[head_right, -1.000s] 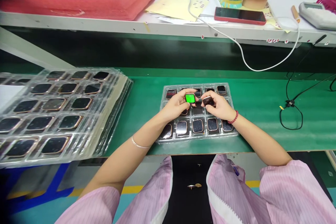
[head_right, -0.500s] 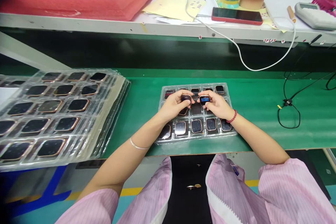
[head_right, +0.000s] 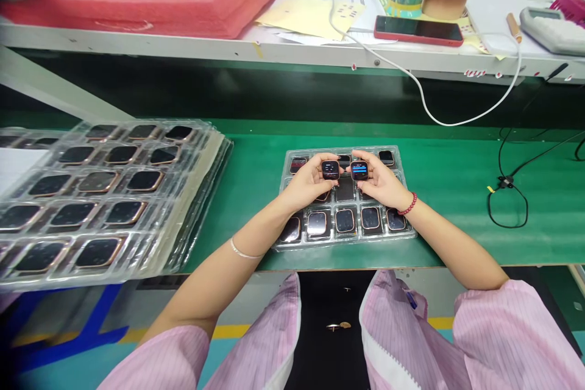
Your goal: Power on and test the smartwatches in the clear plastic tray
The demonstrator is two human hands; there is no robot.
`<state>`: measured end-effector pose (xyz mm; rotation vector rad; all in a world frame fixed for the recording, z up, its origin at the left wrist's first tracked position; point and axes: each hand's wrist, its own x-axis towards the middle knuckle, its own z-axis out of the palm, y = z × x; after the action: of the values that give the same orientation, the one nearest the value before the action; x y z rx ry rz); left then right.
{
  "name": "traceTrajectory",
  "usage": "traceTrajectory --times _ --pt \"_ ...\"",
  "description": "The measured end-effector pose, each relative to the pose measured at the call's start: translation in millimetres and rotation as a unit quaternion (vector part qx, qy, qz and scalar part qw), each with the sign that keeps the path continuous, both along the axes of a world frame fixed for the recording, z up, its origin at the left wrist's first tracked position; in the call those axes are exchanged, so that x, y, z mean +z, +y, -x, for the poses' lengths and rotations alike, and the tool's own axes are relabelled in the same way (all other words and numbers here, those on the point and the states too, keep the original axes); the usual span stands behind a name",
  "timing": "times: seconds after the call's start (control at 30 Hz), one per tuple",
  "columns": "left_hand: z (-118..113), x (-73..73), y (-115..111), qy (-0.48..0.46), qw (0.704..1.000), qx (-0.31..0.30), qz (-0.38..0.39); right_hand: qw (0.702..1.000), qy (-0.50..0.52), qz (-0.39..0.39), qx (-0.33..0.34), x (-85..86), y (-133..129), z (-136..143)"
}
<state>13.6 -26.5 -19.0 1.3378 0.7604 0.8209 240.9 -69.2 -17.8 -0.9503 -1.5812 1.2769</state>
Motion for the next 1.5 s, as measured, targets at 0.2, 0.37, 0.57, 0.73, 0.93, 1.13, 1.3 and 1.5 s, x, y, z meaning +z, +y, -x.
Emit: traceTrajectory --times 0.2,0.37,0.57,0.73,0.93,1.13,1.3,1.5 --pt "1.8 7.0 1.8 -0.062 0.996 -0.014 0.055 0.993 0.095 0.071 -0.005 1.7 4.9 -3.8" --pt "6.4 15.7 5.1 -0.121 0.982 -0.035 0.141 0.977 0.141 0.159 -0.01 7.1 5.0 -6.6" --pt "9.3 19.3 12.2 -0.19 0.954 -0.022 0.23 0.941 0.216 0.26 0.027 13.4 10.4 -14.8" --pt "10.1 22.9 17.0 -0.192 0.926 -0.034 0.324 0.909 0.253 0.33 0.016 17.2 15.5 -18.3" --pt "10.4 23.1 16.4 -0.18 0.929 -0.028 0.322 0.914 0.251 0.318 0.023 17.8 14.2 -17.5" --pt "6.5 12.5 8.3 -0.096 0.979 -0.033 0.176 0.963 0.172 0.206 0.021 9.8 8.6 -11.7" --pt "-0.6 9.3 -0.9 -0.029 0.998 -0.027 0.052 0.995 0.056 0.081 -0.005 2.6 2.4 -0.2" --pt "-2.1 8.7 -3.9 0.003 1.0 -0.021 0.001 0.999 -0.033 -0.01 -0.034 3.0 -3.6 4.6"
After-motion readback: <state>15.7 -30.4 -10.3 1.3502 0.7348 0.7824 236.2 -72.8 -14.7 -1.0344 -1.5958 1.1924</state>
